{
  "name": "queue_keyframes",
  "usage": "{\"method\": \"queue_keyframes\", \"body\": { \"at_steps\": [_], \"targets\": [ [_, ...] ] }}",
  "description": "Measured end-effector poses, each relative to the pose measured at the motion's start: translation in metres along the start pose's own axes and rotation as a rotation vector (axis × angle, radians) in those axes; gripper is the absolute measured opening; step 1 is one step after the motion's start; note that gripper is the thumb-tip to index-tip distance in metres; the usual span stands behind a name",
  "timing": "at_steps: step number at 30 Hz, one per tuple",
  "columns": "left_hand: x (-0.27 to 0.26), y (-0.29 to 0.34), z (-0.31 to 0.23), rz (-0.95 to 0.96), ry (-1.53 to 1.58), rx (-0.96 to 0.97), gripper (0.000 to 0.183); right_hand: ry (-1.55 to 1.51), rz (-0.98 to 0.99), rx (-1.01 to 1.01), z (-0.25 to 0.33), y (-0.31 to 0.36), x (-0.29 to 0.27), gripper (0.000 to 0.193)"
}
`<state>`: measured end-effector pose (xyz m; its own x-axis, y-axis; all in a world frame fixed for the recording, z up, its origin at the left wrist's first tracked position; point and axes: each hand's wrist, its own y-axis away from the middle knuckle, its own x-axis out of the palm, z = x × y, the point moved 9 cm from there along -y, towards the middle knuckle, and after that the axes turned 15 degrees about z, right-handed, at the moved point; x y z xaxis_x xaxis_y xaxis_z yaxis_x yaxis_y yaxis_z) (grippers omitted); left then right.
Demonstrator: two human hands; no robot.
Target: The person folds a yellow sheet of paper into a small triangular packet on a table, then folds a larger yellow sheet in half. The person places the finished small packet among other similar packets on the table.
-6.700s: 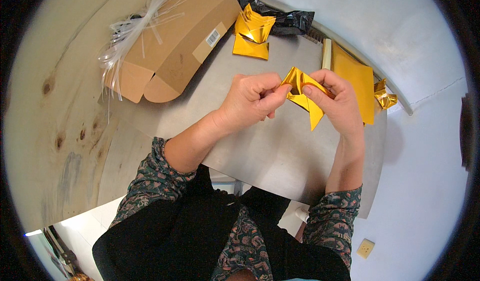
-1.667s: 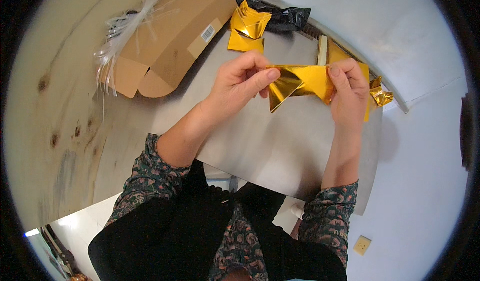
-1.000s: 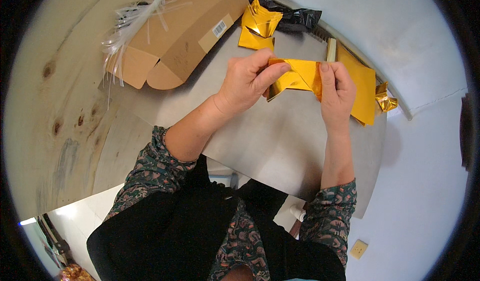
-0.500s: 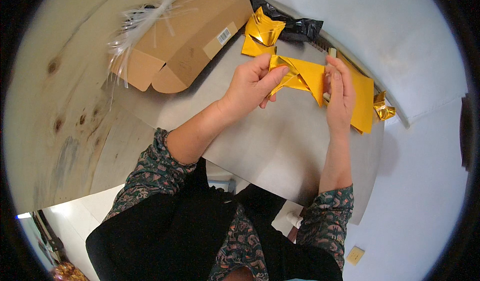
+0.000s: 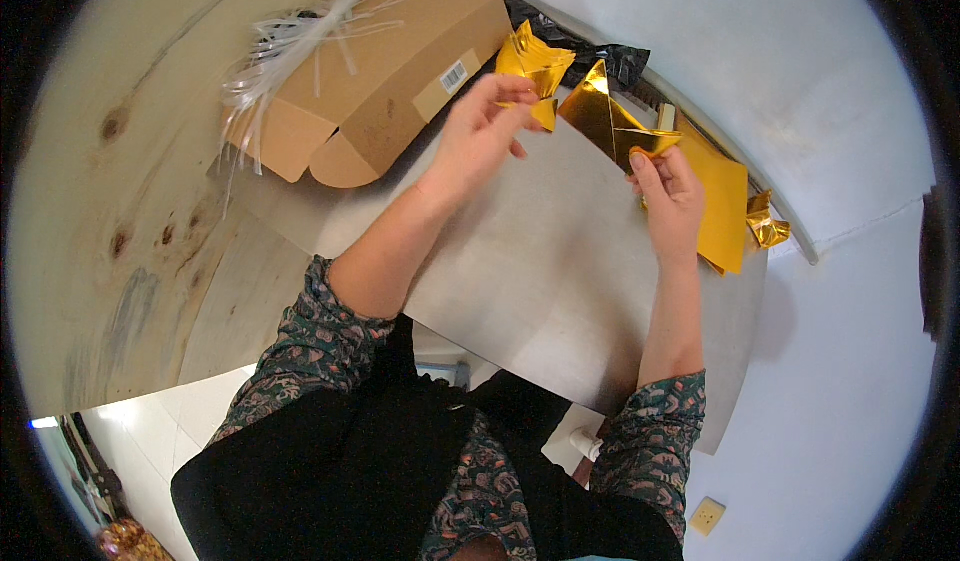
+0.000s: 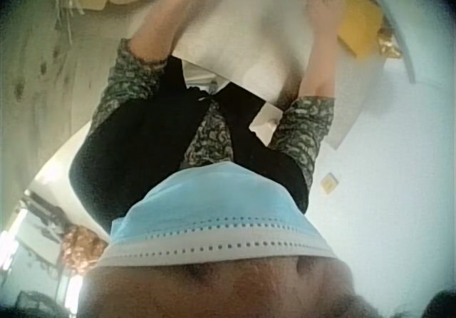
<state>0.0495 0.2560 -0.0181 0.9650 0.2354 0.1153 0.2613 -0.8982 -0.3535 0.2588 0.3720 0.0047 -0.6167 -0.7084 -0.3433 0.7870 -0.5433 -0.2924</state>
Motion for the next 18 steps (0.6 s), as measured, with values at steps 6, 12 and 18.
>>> {"method": "queue_keyframes", "body": {
  "at_steps": [6, 12, 18],
  "targets": [
    [-0.071, -0.024, 0.047, -0.125, -0.598, -0.384, 0.034, -0.249, -0.006, 0.357, -0.06, -0.01, 0.017, 0.017],
    [-0.074, -0.037, 0.079, -0.088, -0.507, -0.553, 0.038, -0.364, 0.149, 0.46, -0.094, -0.057, 0.041, 0.015],
    [-0.076, -0.041, 0.087, -0.026, -0.476, -0.554, 0.041, -0.097, 0.243, 0.627, -0.132, -0.091, 0.049, 0.019]
  ]
}}
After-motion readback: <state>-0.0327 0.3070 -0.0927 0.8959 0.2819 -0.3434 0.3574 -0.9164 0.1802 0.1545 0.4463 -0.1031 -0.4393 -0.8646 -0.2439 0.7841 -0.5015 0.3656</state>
